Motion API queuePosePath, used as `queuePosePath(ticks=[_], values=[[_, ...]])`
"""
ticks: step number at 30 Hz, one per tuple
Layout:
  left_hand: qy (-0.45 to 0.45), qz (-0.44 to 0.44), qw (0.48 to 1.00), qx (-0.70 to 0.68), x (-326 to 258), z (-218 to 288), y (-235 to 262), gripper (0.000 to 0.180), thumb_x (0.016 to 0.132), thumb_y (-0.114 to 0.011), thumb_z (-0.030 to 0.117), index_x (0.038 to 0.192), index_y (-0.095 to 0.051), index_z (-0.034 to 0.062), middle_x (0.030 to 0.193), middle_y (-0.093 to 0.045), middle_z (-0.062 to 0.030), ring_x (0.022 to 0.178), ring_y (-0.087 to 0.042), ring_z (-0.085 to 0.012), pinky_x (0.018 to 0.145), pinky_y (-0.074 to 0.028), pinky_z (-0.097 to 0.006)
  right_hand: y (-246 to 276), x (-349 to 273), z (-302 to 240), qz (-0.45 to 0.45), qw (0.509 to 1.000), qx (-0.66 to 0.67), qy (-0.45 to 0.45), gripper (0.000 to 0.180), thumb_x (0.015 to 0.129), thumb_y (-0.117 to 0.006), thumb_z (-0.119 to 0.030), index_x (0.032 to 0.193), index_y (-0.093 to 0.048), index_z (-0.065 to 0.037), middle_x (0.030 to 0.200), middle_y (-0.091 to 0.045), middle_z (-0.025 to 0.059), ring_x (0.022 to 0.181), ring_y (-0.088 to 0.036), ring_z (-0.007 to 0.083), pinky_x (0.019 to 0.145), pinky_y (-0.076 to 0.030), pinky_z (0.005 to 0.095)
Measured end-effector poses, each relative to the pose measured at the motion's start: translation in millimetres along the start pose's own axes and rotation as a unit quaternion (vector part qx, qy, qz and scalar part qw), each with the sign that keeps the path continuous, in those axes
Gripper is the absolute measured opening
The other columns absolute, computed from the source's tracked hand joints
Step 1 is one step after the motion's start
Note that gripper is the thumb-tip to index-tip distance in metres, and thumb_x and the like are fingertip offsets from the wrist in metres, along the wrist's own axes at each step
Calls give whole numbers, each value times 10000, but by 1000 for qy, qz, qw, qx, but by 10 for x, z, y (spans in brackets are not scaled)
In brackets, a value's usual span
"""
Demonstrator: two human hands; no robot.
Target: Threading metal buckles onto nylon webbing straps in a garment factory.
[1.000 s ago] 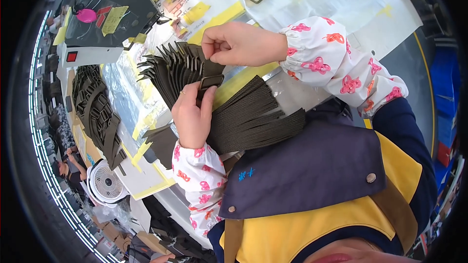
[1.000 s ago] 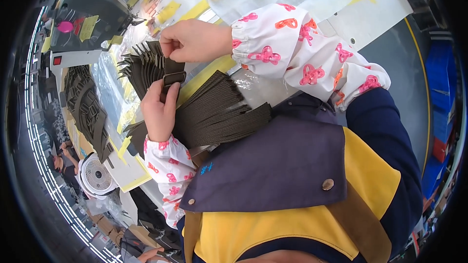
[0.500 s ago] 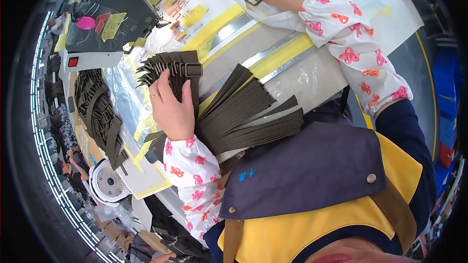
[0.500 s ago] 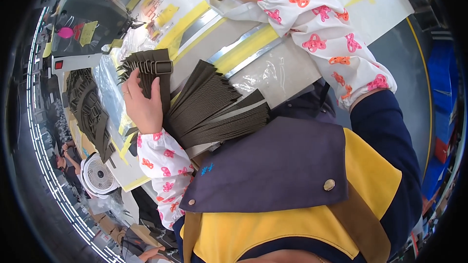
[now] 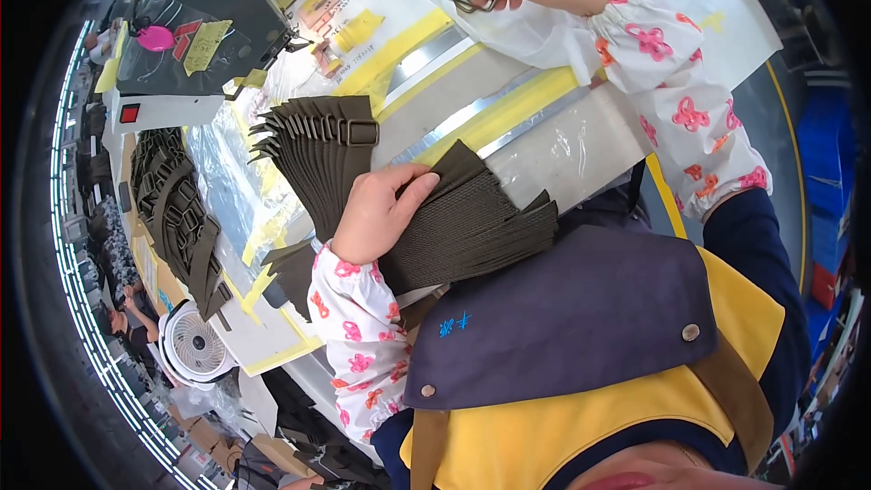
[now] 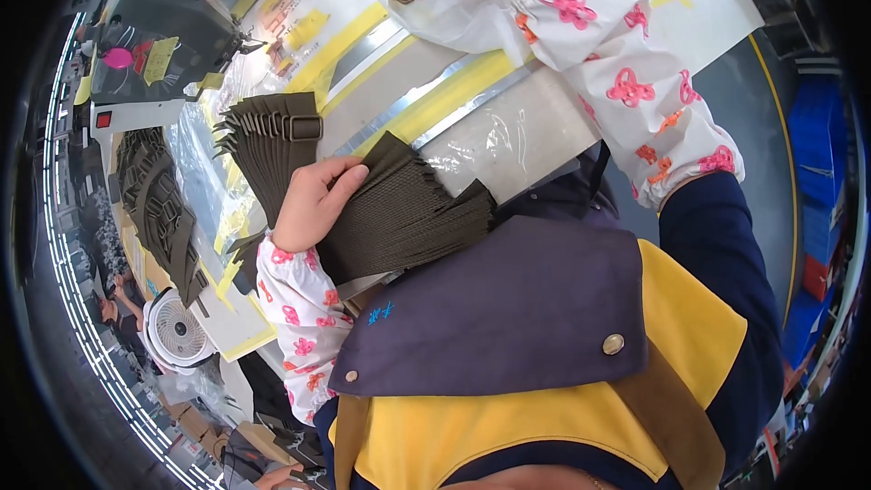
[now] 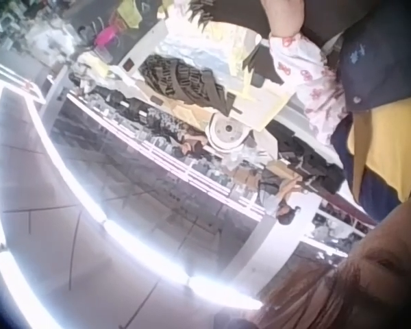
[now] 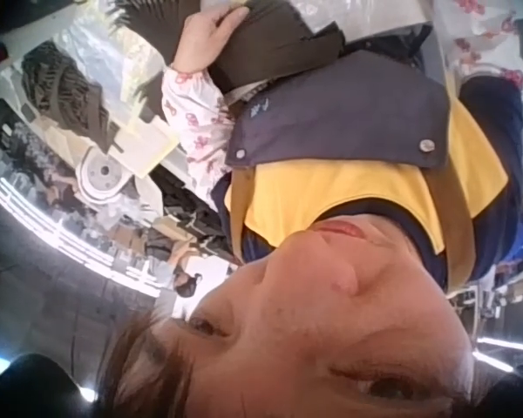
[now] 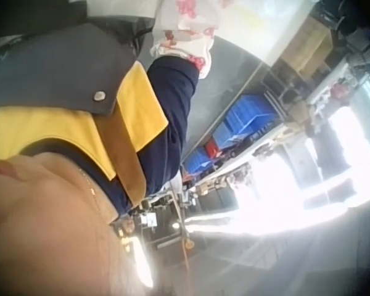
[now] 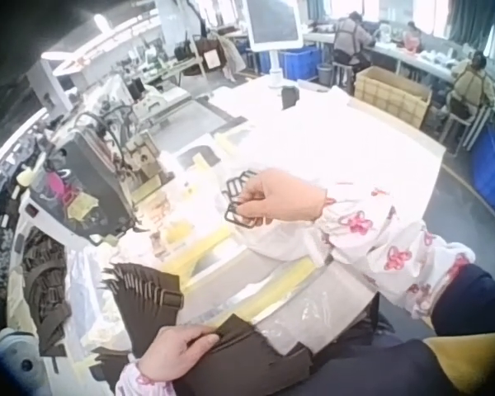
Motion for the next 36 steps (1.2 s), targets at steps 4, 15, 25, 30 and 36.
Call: queuePosePath(ticks=[4,15,25,30,36], values=[[0,1,1000,3,55,-54,14,169,824,-564,127,892,-605,-22,683,-562,-204,619,-586,-313,573,-448,-310,-258,-120,18,-83,966,239,-56,183,797,-523,-167,849,-571,3,744,-606,122,629,-582,224,569,-465,309],[-52,272,954,-113,-164,-145,75,145,892,-486,105,964,-552,-2,785,-597,-53,707,-525,-96,652,-424,-229,-920,-302,-268,-159,897,411,-35,184,837,-584,-139,922,-570,24,760,-581,28,588,-553,65,534,-459,187],[-72,284,927,-235,-208,11,70,126,879,-480,58,967,-553,5,862,-590,-55,774,-535,-105,702,-421,-232,-1300,-353,-404,-228,874,415,-111,165,847,-514,-62,983,-548,25,736,-582,46,552,-553,73,516,-468,195],[-124,289,948,-59,-302,137,161,162,756,-598,-21,911,-561,6,885,-559,-86,792,-539,-174,727,-419,-257,-1209,-299,-598,-203,937,285,-10,140,830,-538,-79,936,-571,5,719,-582,52,563,-562,92,512,-452,213],[-134,343,929,46,-394,169,162,137,737,-625,-25,850,-554,6,807,-571,-86,710,-546,-212,681,-439,-274,-1458,-128,-519,-125,966,144,175,126,788,-579,-113,841,-579,1,639,-581,90,566,-571,168,529,-441,283]])
Point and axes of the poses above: each hand's wrist, its own x-axis towards the middle knuckle, its own y-axis out of the back of the hand, z = x × y, the point moved 3 cm from there along x, towards the middle knuckle
